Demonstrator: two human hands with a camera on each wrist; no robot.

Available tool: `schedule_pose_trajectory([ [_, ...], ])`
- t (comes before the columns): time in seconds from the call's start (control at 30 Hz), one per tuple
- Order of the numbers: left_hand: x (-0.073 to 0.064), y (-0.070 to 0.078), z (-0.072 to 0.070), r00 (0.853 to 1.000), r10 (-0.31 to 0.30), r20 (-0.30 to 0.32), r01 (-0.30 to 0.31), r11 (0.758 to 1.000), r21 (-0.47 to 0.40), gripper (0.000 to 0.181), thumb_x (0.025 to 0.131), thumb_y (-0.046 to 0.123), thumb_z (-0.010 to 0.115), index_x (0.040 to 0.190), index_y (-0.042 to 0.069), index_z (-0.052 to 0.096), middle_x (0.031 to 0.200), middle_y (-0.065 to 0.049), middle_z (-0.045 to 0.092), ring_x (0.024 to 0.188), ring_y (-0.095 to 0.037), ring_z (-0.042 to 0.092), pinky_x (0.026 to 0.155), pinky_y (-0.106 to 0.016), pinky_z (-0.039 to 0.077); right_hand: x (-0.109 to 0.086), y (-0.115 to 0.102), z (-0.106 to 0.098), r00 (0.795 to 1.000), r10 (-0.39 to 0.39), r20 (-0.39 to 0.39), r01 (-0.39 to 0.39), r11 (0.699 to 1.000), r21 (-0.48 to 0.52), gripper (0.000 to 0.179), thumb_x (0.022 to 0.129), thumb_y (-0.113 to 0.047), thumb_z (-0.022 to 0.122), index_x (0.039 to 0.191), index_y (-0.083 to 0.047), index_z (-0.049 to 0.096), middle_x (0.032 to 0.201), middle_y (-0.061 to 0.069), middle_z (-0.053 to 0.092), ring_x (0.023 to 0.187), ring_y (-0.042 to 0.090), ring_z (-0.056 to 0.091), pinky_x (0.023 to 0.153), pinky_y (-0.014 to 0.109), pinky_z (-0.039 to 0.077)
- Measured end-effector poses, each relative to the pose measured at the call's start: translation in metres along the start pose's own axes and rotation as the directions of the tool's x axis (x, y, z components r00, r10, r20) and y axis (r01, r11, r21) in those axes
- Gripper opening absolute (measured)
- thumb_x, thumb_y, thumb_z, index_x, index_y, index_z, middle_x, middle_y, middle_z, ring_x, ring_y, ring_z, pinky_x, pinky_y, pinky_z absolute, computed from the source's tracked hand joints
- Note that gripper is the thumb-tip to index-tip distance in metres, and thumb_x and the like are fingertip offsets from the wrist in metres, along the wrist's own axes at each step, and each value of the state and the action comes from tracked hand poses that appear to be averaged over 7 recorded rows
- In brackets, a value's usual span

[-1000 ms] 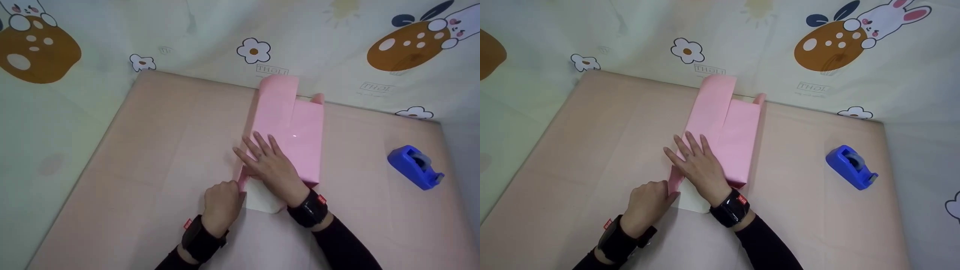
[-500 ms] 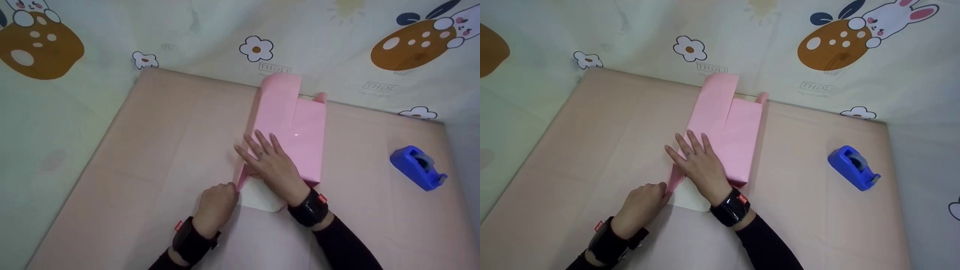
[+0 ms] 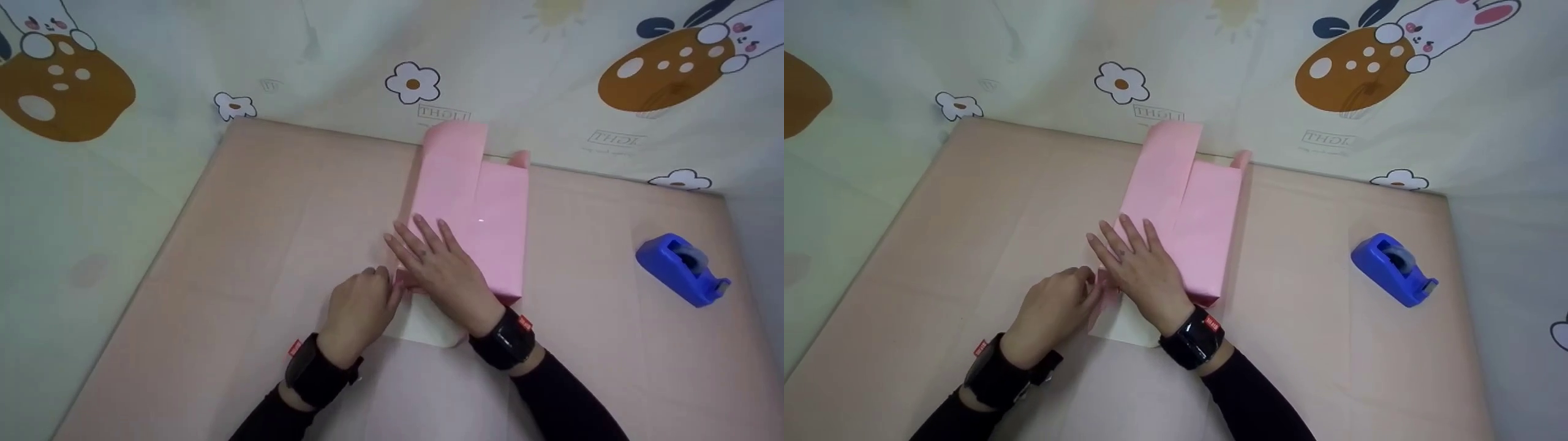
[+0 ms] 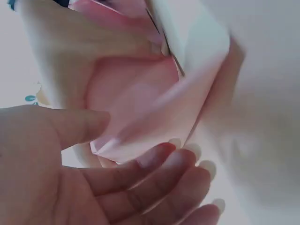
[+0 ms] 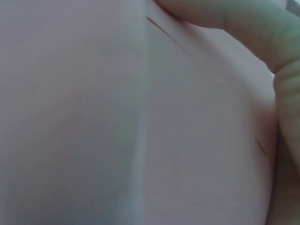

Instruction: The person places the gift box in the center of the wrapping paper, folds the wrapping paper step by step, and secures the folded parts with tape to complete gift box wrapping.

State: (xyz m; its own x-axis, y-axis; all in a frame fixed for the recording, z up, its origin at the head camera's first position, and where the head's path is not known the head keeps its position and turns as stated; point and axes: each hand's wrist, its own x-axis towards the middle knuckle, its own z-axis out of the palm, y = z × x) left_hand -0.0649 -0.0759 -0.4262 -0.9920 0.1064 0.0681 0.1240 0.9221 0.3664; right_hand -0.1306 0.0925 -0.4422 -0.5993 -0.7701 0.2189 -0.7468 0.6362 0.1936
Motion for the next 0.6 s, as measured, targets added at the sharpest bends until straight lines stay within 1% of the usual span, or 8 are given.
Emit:
schedule_pose_trajectory([
  [0.07, 0.008, 0.004, 0.0, 0.999, 0.008, -0.031, -0.008, 1.0, 0.008, 0.025, 0.091, 0.019, 0.071, 0.071, 0.004, 0.065, 0.06, -0.005, 0.061, 0.051, -0.012, 0.051, 0.044, -0.027, 0.04, -0.001, 0.002, 0.0, 1.0, -0.007, -0.01, 0.007, 1.0, -0.02, 0.076, 0.095, -0.047, 0.06, 0.159, -0.018, 0.032, 0.166, 0.004, 0.035, 0.152, 0.029, 0.036, 0.121, 0.049, 0.036],
  [0.13, 0.013, 0.008, -0.001, 0.999, -0.004, -0.033, 0.004, 1.0, 0.002, 0.025, 0.088, 0.014, 0.073, 0.066, 0.006, 0.065, 0.058, -0.004, 0.062, 0.049, -0.011, 0.048, 0.043, -0.028, 0.038, -0.001, 0.002, 0.0, 1.0, -0.016, -0.021, 0.015, 0.999, -0.034, 0.077, 0.094, -0.047, 0.063, 0.158, -0.017, 0.034, 0.164, 0.005, 0.037, 0.151, 0.029, 0.038, 0.121, 0.049, 0.037],
  [0.23, 0.019, 0.012, -0.003, 0.999, -0.048, 0.011, 0.048, 0.999, -0.01, 0.026, 0.086, 0.016, 0.075, 0.064, 0.007, 0.065, 0.057, -0.005, 0.063, 0.048, -0.012, 0.047, 0.042, -0.029, 0.037, -0.001, 0.002, -0.002, 1.0, -0.018, -0.02, 0.018, 0.999, -0.043, 0.08, 0.089, -0.048, 0.068, 0.157, -0.018, 0.038, 0.163, 0.005, 0.04, 0.15, 0.03, 0.039, 0.12, 0.049, 0.038],
  [0.37, 0.026, 0.013, -0.006, 0.992, -0.092, 0.086, 0.092, 0.996, 0.004, 0.02, 0.088, 0.015, 0.073, 0.071, 0.006, 0.069, 0.064, -0.008, 0.068, 0.053, -0.018, 0.058, 0.045, -0.034, 0.045, 0.0, 0.002, -0.003, 1.0, -0.005, -0.014, 0.005, 1.0, -0.009, 0.076, 0.092, -0.046, 0.065, 0.157, -0.018, 0.038, 0.163, 0.005, 0.04, 0.15, 0.03, 0.038, 0.121, 0.05, 0.037],
  [0.43, 0.026, 0.013, -0.006, 0.989, -0.102, 0.106, 0.101, 0.995, 0.018, 0.017, 0.09, 0.012, 0.072, 0.074, 0.004, 0.07, 0.067, -0.01, 0.069, 0.057, -0.022, 0.063, 0.047, -0.036, 0.047, 0.001, 0.001, -0.003, 1.0, 0.003, -0.014, -0.003, 1.0, 0.018, 0.07, 0.096, -0.045, 0.06, 0.157, -0.018, 0.038, 0.163, 0.005, 0.04, 0.151, 0.03, 0.038, 0.121, 0.05, 0.036],
  [0.5, 0.022, 0.011, -0.004, 0.989, -0.108, 0.1, 0.106, 0.994, 0.028, 0.015, 0.089, 0.008, 0.071, 0.074, 0.004, 0.07, 0.068, -0.011, 0.07, 0.058, -0.023, 0.065, 0.047, -0.036, 0.048, 0.001, 0.001, -0.003, 1.0, 0.01, -0.018, -0.009, 0.999, 0.042, 0.067, 0.098, -0.044, 0.057, 0.156, -0.018, 0.038, 0.162, 0.005, 0.041, 0.151, 0.03, 0.038, 0.121, 0.05, 0.036],
  [0.6, 0.01, 0.009, 0.002, 0.994, -0.097, 0.045, 0.094, 0.993, 0.067, 0.016, 0.086, 0.005, 0.073, 0.07, 0.005, 0.069, 0.064, -0.011, 0.069, 0.054, -0.022, 0.064, 0.044, -0.034, 0.047, 0.002, 0.0, -0.002, 1.0, 0.005, -0.015, -0.004, 0.999, 0.042, 0.067, 0.099, -0.046, 0.055, 0.157, -0.018, 0.038, 0.163, 0.006, 0.04, 0.151, 0.03, 0.038, 0.121, 0.05, 0.036],
])
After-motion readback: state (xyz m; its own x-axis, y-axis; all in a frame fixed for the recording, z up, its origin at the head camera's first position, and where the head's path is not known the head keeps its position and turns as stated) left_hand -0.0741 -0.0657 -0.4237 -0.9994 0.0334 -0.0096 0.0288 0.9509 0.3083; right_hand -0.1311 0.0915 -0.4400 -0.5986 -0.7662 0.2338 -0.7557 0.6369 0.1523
